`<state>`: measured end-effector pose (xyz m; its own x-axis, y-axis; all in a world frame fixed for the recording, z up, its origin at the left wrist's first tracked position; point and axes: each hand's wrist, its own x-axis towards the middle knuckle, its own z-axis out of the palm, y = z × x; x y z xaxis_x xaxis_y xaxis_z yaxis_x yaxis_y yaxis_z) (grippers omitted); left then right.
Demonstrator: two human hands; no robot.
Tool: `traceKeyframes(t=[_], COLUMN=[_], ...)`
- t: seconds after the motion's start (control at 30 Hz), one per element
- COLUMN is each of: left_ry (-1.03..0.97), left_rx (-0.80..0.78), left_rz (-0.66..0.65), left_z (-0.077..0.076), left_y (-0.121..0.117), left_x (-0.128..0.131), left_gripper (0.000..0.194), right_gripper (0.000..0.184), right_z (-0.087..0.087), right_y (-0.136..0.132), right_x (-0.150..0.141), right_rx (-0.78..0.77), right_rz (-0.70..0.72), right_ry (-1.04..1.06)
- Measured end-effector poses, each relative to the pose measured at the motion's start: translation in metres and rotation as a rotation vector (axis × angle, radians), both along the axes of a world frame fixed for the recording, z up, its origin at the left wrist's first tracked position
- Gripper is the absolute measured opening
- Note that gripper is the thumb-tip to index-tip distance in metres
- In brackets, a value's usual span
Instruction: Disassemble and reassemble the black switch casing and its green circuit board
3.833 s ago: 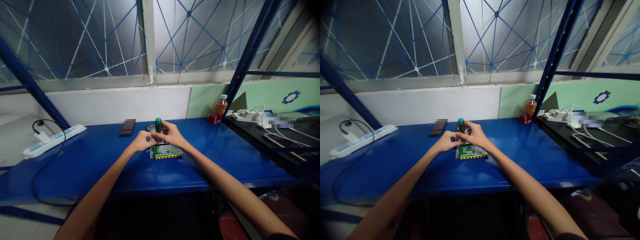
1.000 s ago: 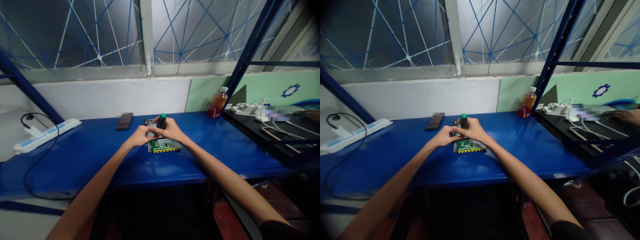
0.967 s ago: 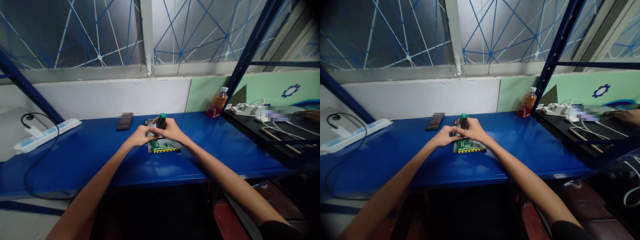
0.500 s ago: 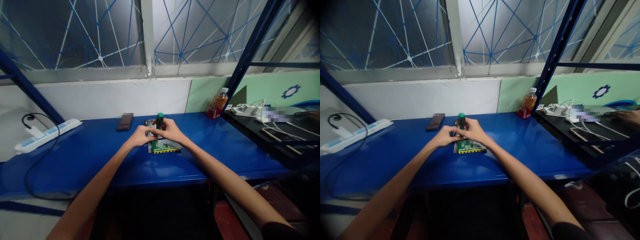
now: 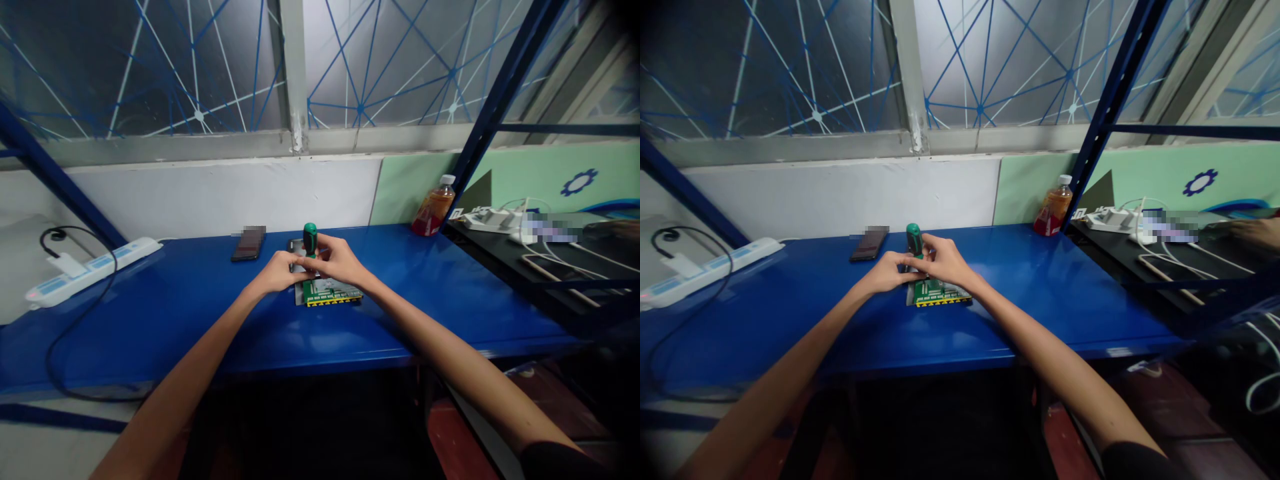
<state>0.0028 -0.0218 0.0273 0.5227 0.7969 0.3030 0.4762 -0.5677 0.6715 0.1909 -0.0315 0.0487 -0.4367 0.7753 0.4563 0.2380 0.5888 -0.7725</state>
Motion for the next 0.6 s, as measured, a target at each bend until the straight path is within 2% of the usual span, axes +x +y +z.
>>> traceKeyframes(t=[0.6], left_ry=[0.046], left_rx=[0.008], left_rz=[-0.012], left_z=[0.0032], left_y=[-0.0017], left_x=[0.0006], left_gripper=[0.023], right_gripper=[0.026], right_z=[-0.0016], right_y=[0.0028], right_x=[0.0007], right_rx=[0.01], right_rz=[0.011], right_ry=[-0.025])
